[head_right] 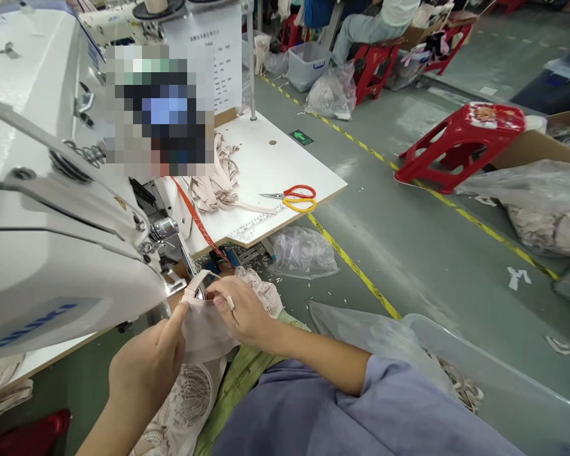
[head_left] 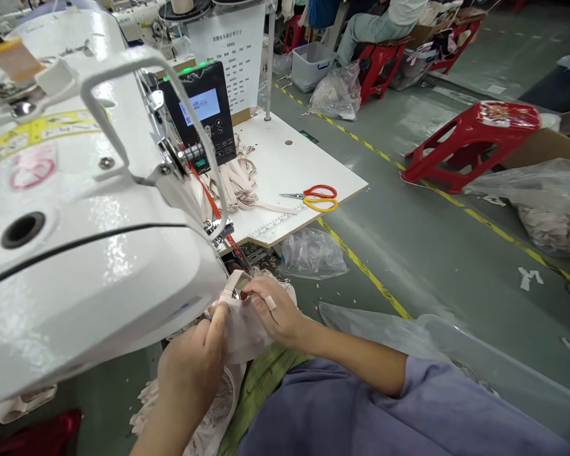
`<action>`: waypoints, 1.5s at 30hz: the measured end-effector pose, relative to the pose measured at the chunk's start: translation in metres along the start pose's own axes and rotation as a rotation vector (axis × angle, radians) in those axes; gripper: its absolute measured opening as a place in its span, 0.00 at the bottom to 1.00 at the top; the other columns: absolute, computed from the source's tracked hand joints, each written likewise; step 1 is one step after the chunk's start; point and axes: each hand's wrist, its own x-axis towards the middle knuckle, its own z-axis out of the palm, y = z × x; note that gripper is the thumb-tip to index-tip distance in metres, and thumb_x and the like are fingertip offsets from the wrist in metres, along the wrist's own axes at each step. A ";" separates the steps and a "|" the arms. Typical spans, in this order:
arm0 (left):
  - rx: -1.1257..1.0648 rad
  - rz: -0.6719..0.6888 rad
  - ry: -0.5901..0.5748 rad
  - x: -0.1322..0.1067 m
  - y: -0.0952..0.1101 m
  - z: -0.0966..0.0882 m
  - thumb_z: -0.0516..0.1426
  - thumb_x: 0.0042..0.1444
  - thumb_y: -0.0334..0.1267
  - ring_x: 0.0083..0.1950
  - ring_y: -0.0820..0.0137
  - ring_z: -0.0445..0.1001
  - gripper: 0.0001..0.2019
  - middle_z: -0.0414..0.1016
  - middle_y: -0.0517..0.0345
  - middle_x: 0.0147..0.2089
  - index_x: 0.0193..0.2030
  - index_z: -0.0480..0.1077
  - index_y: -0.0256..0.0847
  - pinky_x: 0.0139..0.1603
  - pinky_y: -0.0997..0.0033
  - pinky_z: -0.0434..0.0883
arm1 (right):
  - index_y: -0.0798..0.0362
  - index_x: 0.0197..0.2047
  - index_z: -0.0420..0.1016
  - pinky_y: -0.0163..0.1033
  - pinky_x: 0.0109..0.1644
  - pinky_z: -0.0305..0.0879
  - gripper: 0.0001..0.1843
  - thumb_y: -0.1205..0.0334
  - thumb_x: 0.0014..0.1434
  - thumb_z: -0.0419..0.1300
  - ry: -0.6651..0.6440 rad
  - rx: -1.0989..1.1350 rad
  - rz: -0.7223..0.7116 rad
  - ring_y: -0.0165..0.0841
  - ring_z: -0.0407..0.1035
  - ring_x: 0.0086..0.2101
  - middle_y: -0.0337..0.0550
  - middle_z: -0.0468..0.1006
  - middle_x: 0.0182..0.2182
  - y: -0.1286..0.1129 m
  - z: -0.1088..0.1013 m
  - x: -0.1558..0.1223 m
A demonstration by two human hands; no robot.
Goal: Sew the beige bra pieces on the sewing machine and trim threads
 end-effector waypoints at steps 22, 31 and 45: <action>0.014 -0.158 -0.073 0.008 0.032 -0.002 0.50 0.62 0.29 0.22 0.71 0.71 0.20 0.73 0.57 0.26 0.61 0.62 0.27 0.21 0.70 0.61 | 0.48 0.58 0.75 0.44 0.61 0.67 0.23 0.65 0.60 0.56 -0.404 -0.042 -0.072 0.36 0.70 0.55 0.44 0.69 0.63 -0.020 -0.035 0.071; 0.069 -0.207 -0.058 0.014 0.034 -0.003 0.52 0.60 0.28 0.19 0.70 0.70 0.17 0.76 0.53 0.27 0.56 0.66 0.25 0.17 0.70 0.56 | 0.50 0.47 0.81 0.39 0.54 0.70 0.17 0.67 0.55 0.59 -0.550 0.086 0.008 0.38 0.72 0.54 0.41 0.72 0.60 -0.022 -0.036 0.103; 0.144 -0.252 -0.032 0.018 0.038 -0.002 0.54 0.59 0.28 0.16 0.69 0.64 0.15 0.67 0.59 0.19 0.52 0.70 0.28 0.19 0.67 0.52 | 0.50 0.51 0.79 0.39 0.51 0.70 0.21 0.68 0.54 0.60 -0.599 0.098 -0.063 0.38 0.73 0.49 0.43 0.75 0.57 -0.012 -0.033 0.114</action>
